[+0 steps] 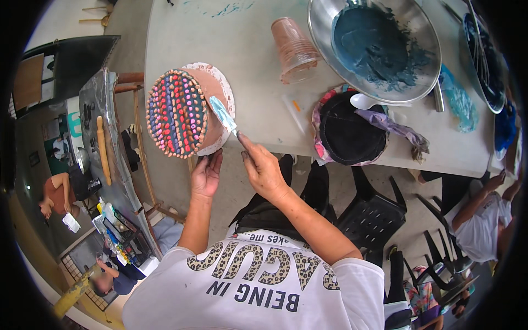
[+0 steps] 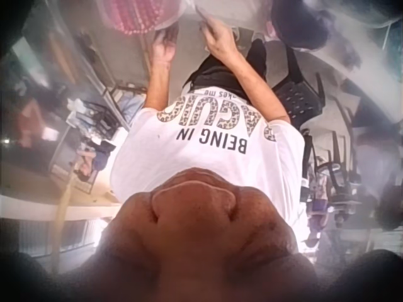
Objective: The person uses a small spatula to spread a pink paste onto the side of a round craft object that is topped with colorful pins, smoothing the material around the side.
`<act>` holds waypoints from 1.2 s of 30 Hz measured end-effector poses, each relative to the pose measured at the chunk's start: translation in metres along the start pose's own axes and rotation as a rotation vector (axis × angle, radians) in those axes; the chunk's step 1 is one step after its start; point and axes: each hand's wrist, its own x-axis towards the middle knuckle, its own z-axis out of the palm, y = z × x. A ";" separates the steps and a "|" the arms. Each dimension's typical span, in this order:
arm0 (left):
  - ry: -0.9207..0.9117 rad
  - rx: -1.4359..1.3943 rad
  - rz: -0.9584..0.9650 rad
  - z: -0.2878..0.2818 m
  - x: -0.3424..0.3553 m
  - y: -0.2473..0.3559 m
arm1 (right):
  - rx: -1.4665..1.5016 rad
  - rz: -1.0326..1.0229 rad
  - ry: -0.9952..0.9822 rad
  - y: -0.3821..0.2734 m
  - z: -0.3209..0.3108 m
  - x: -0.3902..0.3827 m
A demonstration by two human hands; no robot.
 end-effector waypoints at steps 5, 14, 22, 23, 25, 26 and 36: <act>-0.002 -0.016 -0.001 -0.001 0.002 0.000 | -0.031 0.017 -0.013 0.002 -0.001 -0.012; 0.028 -0.026 -0.018 0.002 -0.001 0.001 | -0.028 0.054 -0.033 -0.004 -0.011 -0.031; 0.002 0.006 0.004 0.008 -0.003 0.002 | 0.016 -0.008 0.038 -0.009 0.001 0.011; 0.001 0.007 0.004 0.008 -0.002 0.002 | 0.008 0.019 0.020 -0.011 0.001 0.013; -0.004 -0.007 0.011 0.006 -0.002 0.001 | 0.000 -0.002 0.028 -0.009 0.004 0.017; -0.006 -0.006 0.011 0.005 -0.001 0.001 | -0.008 -0.022 0.033 -0.007 0.005 0.019; -0.001 -0.014 0.009 0.003 0.000 0.001 | -0.044 -0.061 0.031 0.001 0.005 0.025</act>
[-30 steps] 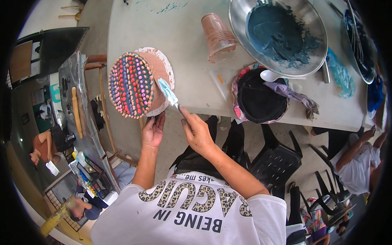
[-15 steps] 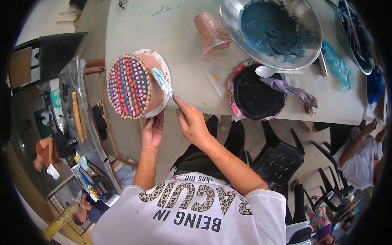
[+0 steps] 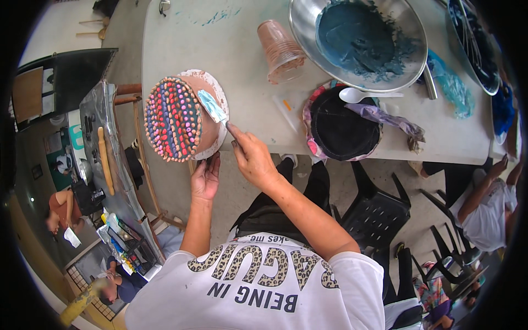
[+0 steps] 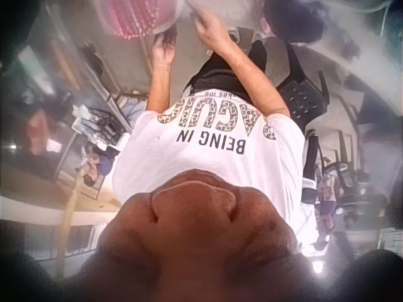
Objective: The person uses a small spatula to spread a pink paste onto the side of a round craft object that is topped with colorful pins, smoothing the material around the side.
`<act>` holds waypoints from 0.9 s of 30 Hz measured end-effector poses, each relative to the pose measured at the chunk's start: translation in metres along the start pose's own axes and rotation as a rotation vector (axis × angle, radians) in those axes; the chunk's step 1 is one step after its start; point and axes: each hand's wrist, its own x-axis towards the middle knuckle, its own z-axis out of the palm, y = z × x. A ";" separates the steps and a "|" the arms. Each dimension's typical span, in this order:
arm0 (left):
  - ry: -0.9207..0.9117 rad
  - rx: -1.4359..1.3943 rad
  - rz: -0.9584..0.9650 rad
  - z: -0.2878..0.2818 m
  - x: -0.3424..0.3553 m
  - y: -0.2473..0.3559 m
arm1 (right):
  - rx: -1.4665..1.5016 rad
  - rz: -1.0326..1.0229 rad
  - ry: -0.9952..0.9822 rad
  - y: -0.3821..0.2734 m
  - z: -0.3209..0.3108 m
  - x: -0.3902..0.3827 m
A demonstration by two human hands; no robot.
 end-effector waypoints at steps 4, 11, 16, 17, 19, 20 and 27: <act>0.004 -0.002 -0.001 -0.002 0.001 0.000 | -0.018 0.034 -0.030 -0.005 -0.006 -0.015; 0.004 -0.012 -0.009 -0.002 0.000 -0.001 | 0.050 0.112 -0.060 -0.004 -0.015 -0.058; 0.026 0.015 -0.007 0.002 -0.002 0.001 | 0.054 0.140 -0.033 -0.006 -0.012 -0.032; 0.026 0.018 -0.006 0.003 -0.002 0.000 | 0.071 0.115 -0.010 -0.006 -0.009 -0.026; 0.040 0.016 -0.009 0.003 -0.002 -0.001 | 0.082 0.101 0.001 -0.007 -0.004 -0.019; 0.039 0.019 -0.009 0.004 -0.002 -0.001 | 0.091 0.088 0.010 -0.007 -0.002 -0.018; 0.041 0.003 -0.004 0.008 -0.003 -0.007 | 0.040 0.056 0.025 -0.002 0.004 -0.044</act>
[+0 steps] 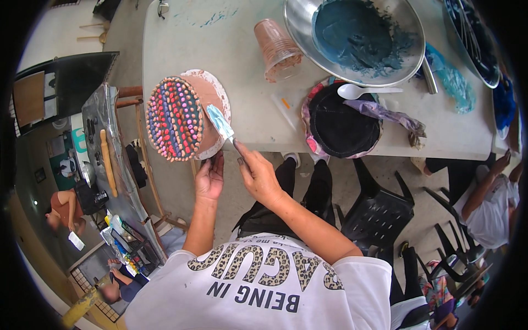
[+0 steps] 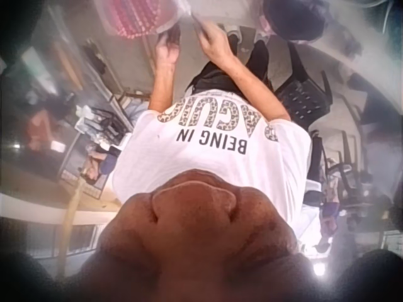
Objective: The person uses a small spatula to spread a pink paste onto the side of a round craft object that is topped with colorful pins, smoothing the material around the side.
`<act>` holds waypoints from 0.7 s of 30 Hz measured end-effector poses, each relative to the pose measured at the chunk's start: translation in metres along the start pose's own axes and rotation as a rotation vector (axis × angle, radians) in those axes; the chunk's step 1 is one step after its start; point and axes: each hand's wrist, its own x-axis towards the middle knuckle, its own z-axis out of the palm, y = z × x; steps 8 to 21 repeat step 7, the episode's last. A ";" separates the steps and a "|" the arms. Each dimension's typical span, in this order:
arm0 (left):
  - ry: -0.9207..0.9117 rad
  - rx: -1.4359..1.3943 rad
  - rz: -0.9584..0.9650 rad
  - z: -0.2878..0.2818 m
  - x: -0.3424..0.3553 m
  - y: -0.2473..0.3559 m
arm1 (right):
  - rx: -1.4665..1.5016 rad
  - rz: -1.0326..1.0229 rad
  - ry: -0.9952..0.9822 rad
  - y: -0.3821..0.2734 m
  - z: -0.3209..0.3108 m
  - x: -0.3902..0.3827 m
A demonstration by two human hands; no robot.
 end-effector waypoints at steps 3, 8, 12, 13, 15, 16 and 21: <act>-0.021 -0.012 0.003 0.001 0.000 -0.002 | -0.025 0.062 -0.059 -0.002 -0.006 -0.019; -0.009 -0.011 -0.008 0.005 -0.001 -0.002 | 0.033 0.088 -0.033 -0.002 -0.009 -0.016; -0.009 -0.011 -0.008 0.005 -0.001 -0.002 | 0.033 0.088 -0.033 -0.002 -0.009 -0.016; -0.009 -0.011 -0.008 0.005 -0.001 -0.002 | 0.033 0.088 -0.033 -0.002 -0.009 -0.016; -0.009 -0.011 -0.008 0.005 -0.001 -0.002 | 0.033 0.088 -0.033 -0.002 -0.009 -0.016; -0.009 -0.011 -0.008 0.005 -0.001 -0.002 | 0.033 0.088 -0.033 -0.002 -0.009 -0.016; -0.009 -0.011 -0.008 0.005 -0.001 -0.002 | 0.033 0.088 -0.033 -0.002 -0.009 -0.016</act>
